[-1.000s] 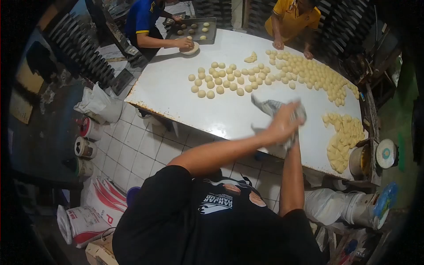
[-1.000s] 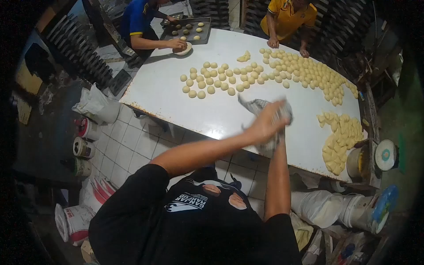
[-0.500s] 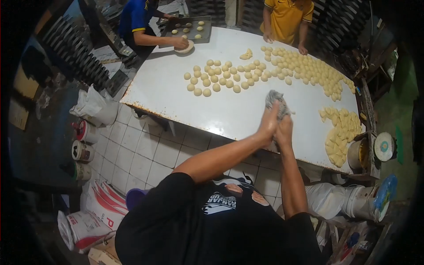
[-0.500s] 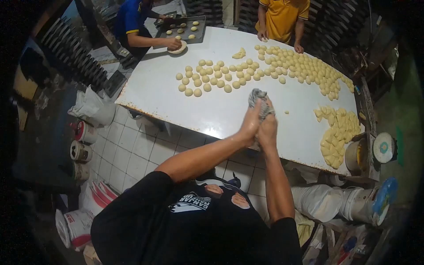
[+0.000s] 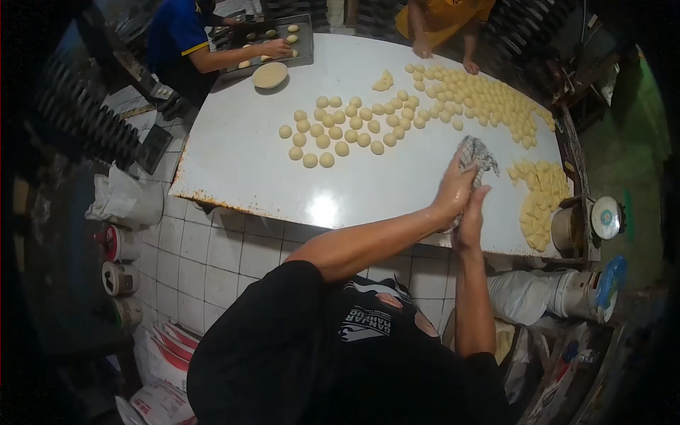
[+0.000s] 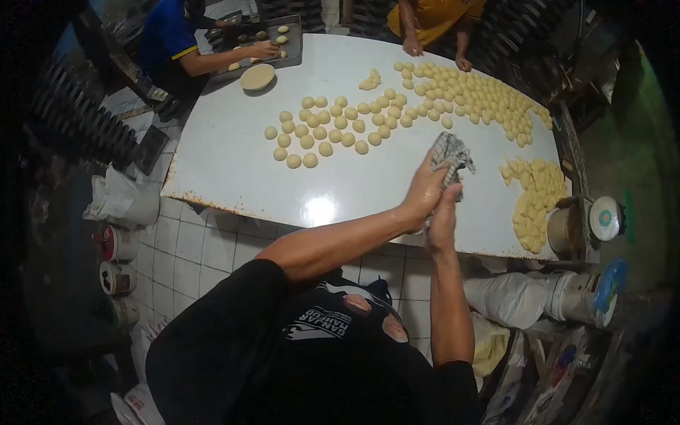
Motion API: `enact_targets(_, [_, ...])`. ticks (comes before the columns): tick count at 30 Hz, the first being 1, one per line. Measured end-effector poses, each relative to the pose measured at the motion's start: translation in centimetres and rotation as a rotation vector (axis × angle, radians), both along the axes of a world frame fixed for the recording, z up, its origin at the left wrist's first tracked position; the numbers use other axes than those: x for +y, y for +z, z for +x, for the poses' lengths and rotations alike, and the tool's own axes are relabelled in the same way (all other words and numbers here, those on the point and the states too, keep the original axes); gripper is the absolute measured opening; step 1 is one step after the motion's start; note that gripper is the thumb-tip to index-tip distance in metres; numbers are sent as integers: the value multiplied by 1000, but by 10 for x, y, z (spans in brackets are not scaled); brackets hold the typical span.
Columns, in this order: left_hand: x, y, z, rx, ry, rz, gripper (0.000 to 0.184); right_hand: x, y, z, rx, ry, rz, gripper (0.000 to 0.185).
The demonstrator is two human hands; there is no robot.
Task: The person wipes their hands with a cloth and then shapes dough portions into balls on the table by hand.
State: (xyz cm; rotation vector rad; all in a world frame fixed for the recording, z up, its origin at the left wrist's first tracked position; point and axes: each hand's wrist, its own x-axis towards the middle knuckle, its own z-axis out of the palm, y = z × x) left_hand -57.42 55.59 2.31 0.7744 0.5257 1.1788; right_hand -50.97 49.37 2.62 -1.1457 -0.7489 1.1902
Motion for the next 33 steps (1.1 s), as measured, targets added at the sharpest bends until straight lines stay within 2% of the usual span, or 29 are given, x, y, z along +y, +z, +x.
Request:
enact_targets(1, [-2, -2, 3, -4, -12, -4, 67, 3, 1, 3, 19, -13, -49, 94])
enact_targets(3, [-24, -9, 14, 178, -29, 17, 52, 15, 5, 22, 75, -84, -13, 97])
enact_targets(5, [-52, -10, 20, 131, -29, 33, 50, 24, 0, 49, 153, 54, 240, 98])
enact_targets(6, [-56, -10, 21, 165, -79, -22, 51, 19, 1, 42, 108, -105, 197, 96])
enact_targets(8, [-46, -5, 15, 149, -195, -161, 52, -6, 6, 13, 57, -178, 143, 95])
enact_targets(9, [-33, 9, 11, 143, -199, -161, 52, -16, 12, -4, 12, -244, 85, 93])
enact_targets(10, [-22, 24, 7, 62, -208, -176, 52, -25, 14, -13, 105, -254, 101, 91])
enact_targets(11, [-21, 21, 13, 8, -150, -60, 52, -30, 17, -13, 102, -263, 93, 91])
enact_targets(12, [-21, 18, 19, -51, -93, 54, 51, -32, 19, -10, 19, -233, 62, 94])
enact_targets(13, [-29, 16, 24, -54, -97, 53, 51, -28, 11, 7, 35, -243, 81, 95])
enact_targets(15, [-55, 11, 28, 124, -259, 29, 55, -29, -5, 73, 48, -256, 94, 95])
enact_targets(16, [-69, 29, 11, 49, -316, 20, 59, -38, -10, 131, -62, 115, 327, 94])
enact_targets(17, [-67, 32, 11, 48, -317, 20, 59, -35, -19, 107, -236, -83, 267, 95])
enact_targets(19, [-60, 35, 13, 226, -417, -223, 66, -30, -33, 57, -560, -468, 22, 96])
enact_targets(20, [-45, 20, 17, 128, -411, -4, 70, -31, -5, 24, -378, -402, 75, 98])
enact_targets(21, [-51, 1, 33, 129, -410, -5, 70, -34, 18, 1, -195, -336, 124, 99])
enact_targets(22, [-68, -19, 60, -14, -251, -5, 68, -39, 26, -11, -213, -302, 128, 104])
enact_targets(23, [-65, 6, 36, 240, -380, -17, 61, -41, 27, 4, -209, -304, 124, 104])
enact_targets(25, [-58, 64, -16, 752, -720, 79, 47, -34, 49, 33, -36, -189, 166, 99])
enact_targets(26, [-85, 47, -6, 488, -599, 98, 47, -29, 68, 35, 35, -155, 201, 95])
enact_targets(27, [-105, 28, 6, 229, -471, 117, 47, -35, 53, 42, 41, -155, 207, 95])
enact_targets(28, [-113, 9, 37, 250, -186, 102, 48, -43, 24, 53, 51, -252, 149, 90])
enact_targets(29, [-99, 20, 31, 394, -211, 46, 46, -48, 6, 63, 56, -343, 100, 85])
enact_targets(30, [-84, 15, 43, 421, -128, 78, 42, -61, -2, 54, -2, -303, 134, 75])
enact_targets(32, [-50, 4, 68, 417, 165, 280, 39, -88, -34, 58, -362, -273, 141, 67])
enact_targets(33, [-35, 6, 72, 399, 245, 356, 39, -101, -26, 60, -358, -310, 146, 67])
